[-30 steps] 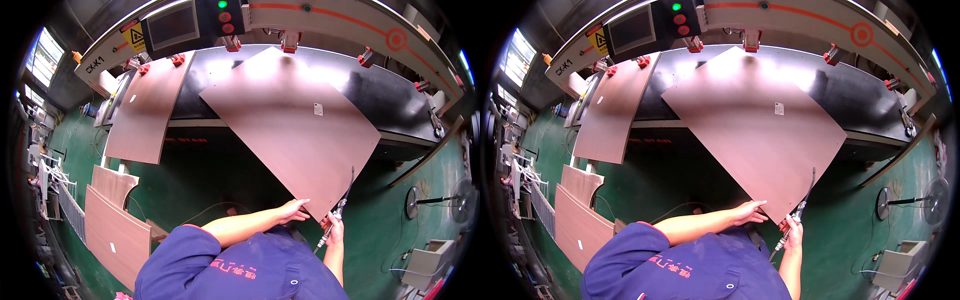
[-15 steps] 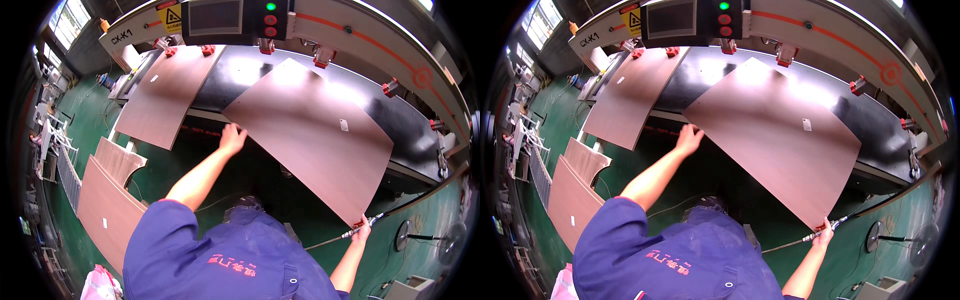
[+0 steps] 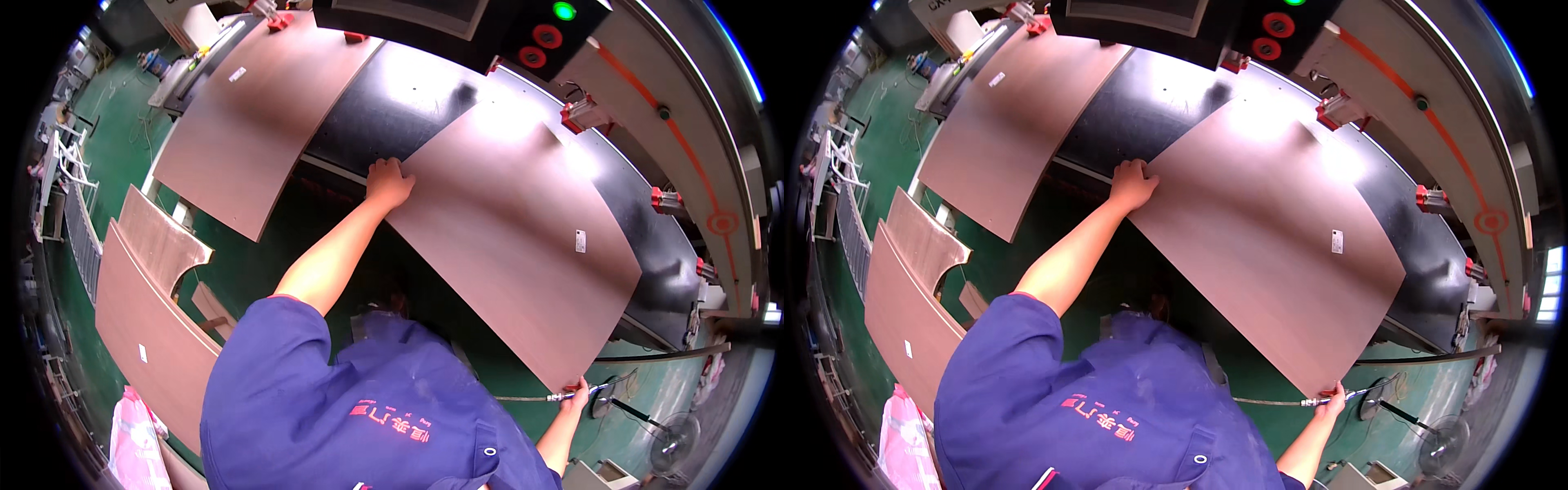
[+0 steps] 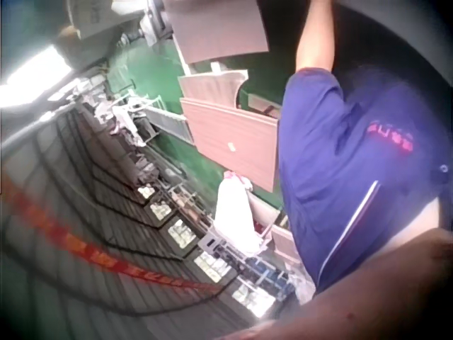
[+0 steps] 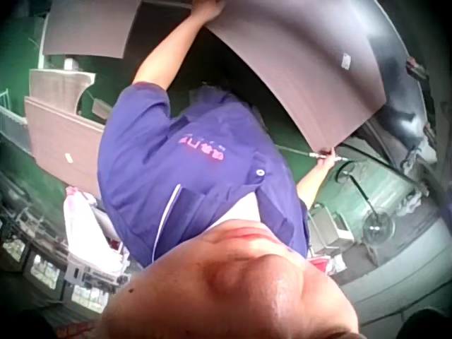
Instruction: The person picks up wooden panels from a stack, positions them onto an edge-banding machine for processing, and uses an air blow gun to clean dust from the panels and the machine bed.
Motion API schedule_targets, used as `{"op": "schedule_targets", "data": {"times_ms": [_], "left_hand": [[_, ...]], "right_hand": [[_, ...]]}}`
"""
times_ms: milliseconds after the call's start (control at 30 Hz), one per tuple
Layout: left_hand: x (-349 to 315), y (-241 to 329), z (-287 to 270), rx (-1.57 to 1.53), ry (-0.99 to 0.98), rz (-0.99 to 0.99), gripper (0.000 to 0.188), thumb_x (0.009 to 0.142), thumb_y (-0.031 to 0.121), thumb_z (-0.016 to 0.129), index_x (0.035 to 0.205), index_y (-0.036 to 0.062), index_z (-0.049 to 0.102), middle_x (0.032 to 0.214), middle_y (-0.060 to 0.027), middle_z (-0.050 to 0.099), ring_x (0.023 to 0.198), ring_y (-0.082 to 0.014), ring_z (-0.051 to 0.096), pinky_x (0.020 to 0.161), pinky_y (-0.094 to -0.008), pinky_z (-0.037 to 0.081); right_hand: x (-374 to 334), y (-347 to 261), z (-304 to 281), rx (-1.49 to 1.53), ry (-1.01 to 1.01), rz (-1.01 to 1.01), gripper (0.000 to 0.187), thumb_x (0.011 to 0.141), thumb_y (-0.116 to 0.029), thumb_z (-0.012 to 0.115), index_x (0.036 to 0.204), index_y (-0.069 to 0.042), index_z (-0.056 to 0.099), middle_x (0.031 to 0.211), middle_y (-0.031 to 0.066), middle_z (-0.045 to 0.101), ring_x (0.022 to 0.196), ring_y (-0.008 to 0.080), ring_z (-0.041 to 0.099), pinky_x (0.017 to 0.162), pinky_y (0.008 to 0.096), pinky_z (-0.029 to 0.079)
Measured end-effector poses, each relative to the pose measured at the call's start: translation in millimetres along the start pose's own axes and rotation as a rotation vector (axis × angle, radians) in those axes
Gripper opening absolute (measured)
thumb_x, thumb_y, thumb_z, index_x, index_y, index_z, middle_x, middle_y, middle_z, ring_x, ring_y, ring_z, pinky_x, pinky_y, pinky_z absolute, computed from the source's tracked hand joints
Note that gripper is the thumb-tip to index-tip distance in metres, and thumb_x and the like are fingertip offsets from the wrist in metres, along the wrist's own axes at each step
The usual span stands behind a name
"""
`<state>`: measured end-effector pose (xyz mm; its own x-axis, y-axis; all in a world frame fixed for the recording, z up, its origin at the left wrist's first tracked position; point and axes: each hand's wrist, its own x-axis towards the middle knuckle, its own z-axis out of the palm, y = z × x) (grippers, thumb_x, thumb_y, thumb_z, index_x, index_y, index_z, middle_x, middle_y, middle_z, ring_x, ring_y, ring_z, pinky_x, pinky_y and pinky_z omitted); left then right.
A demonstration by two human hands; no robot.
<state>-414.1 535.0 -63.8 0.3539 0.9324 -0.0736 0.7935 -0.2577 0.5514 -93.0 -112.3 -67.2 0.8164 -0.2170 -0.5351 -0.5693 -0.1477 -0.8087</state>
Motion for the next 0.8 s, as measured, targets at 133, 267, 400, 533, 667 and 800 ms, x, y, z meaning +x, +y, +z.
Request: {"op": "schedule_targets", "data": {"times_ms": [133, 267, 400, 533, 667, 800], "left_hand": [[-4, -7, -8, -0.108, -0.019, 0.035, 0.043, 0.079, 0.029, 0.06, 0.111, 0.0006, 0.057, 0.109, -0.0186, 0.054, 0.105, -0.0364, 0.049, 0.091, -0.0438, 0.042], [-25, -28, -27, -0.197, -0.052, 0.006, 0.041, 0.079, 0.025, 0.061, 0.112, -0.0005, 0.059, 0.108, -0.0178, 0.056, 0.103, -0.0348, 0.052, 0.091, -0.0417, 0.043], [-37, -37, -34, -0.164, -0.069, 0.011, 0.043, 0.078, 0.025, 0.061, 0.112, -0.0013, 0.059, 0.108, -0.0179, 0.056, 0.106, -0.0347, 0.05, 0.092, -0.041, 0.042], [-44, -34, -39, -0.104, -0.069, -0.026, 0.046, 0.077, 0.026, 0.062, 0.112, -0.0024, 0.058, 0.108, -0.0182, 0.055, 0.107, -0.0347, 0.049, 0.092, -0.0407, 0.042], [-31, -24, -31, -0.12, -0.065, -0.024, 0.047, 0.076, 0.029, 0.062, 0.11, -0.0034, 0.059, 0.107, -0.0194, 0.055, 0.107, -0.0347, 0.049, 0.092, -0.0405, 0.042], [-9, -9, -24, -0.086, -0.114, -0.016, 0.049, 0.076, 0.032, 0.063, 0.109, -0.0033, 0.058, 0.108, -0.0195, 0.054, 0.108, -0.0347, 0.048, 0.093, -0.0407, 0.042]], "right_hand": [[0, 0, -3, -0.02, 0.018, 0.013, 0.021, 0.083, -0.023, 0.064, 0.072, -0.012, 0.05, 0.055, 0.0046, 0.051, 0.048, 0.0206, 0.052, 0.049, 0.0363, 0.043], [-11, -6, 11, 0.021, 0.063, 0.069, 0.02, 0.08, -0.021, 0.068, 0.071, -0.012, 0.053, 0.057, 0.002, 0.051, 0.049, 0.0191, 0.051, 0.052, 0.0351, 0.042], [4, -1, -9, -0.069, 0.055, 0.016, 0.018, 0.081, -0.022, 0.068, 0.074, -0.01, 0.056, 0.06, 0.0017, 0.051, 0.052, 0.0178, 0.051, 0.058, 0.0336, 0.041], [1, -7, -7, -0.094, 0.058, 0.023, 0.017, 0.081, -0.022, 0.068, 0.075, -0.01, 0.057, 0.061, 0.0016, 0.051, 0.053, 0.0181, 0.052, 0.057, 0.0335, 0.042], [17, -6, -12, -0.048, 0.052, 0.033, 0.017, 0.082, -0.021, 0.067, 0.077, -0.009, 0.056, 0.065, 0.0026, 0.054, 0.053, 0.019, 0.053, 0.055, 0.0341, 0.044], [22, -12, -7, -0.066, 0.025, 0.042, 0.014, 0.084, -0.019, 0.064, 0.081, -0.007, 0.056, 0.074, 0.0047, 0.057, 0.053, 0.0202, 0.054, 0.054, 0.0345, 0.046]]}}
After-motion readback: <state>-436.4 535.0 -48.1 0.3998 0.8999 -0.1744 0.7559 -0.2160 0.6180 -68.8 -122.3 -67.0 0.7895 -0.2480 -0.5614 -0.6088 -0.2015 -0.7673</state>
